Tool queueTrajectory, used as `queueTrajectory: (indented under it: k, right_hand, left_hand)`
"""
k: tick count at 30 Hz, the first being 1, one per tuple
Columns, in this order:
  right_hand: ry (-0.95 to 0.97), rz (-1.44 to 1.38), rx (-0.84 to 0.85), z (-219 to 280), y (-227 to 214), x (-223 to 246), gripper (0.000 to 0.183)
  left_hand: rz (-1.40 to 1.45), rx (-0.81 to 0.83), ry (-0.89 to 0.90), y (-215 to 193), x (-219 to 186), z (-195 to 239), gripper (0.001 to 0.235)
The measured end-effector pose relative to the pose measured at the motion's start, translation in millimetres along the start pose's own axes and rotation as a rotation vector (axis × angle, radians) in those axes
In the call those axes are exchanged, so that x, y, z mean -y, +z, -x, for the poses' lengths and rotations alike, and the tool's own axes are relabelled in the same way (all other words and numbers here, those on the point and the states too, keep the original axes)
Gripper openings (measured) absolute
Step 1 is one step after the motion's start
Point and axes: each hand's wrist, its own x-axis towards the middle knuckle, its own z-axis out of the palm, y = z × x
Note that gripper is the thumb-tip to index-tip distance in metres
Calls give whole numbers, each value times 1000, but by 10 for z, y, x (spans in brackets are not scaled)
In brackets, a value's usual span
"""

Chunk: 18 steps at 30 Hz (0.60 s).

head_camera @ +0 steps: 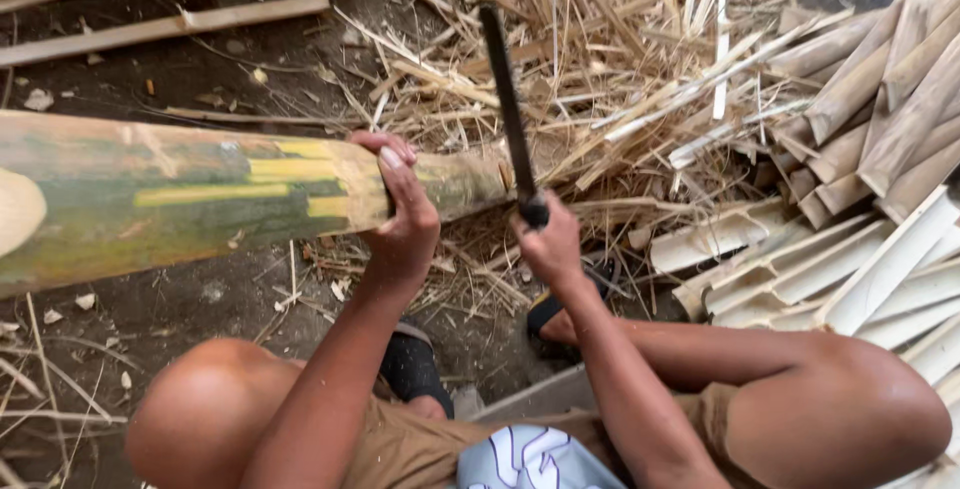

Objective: The person sits on the ground and uses a knife to shave and shape a piece of bamboo. They repeatedly scrape the surface, remove thin strips, and stack the finished pieces nearby.

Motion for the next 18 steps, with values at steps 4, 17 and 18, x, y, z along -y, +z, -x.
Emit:
queueTrajectory:
  k: [4, 17, 18]
  right_hand:
    - [-113, -231, -78, -20, -16, 89, 18]
    - [476, -10, 363, -141, 253, -552, 55]
    - [200, 86, 281, -144, 266, -409, 66]
  left_hand:
    - [24, 6, -88, -36, 7, 32, 12]
    - [12, -98, -355, -71, 189, -43, 38]
    - [-22, -142, -406, -101, 209, -5, 33]
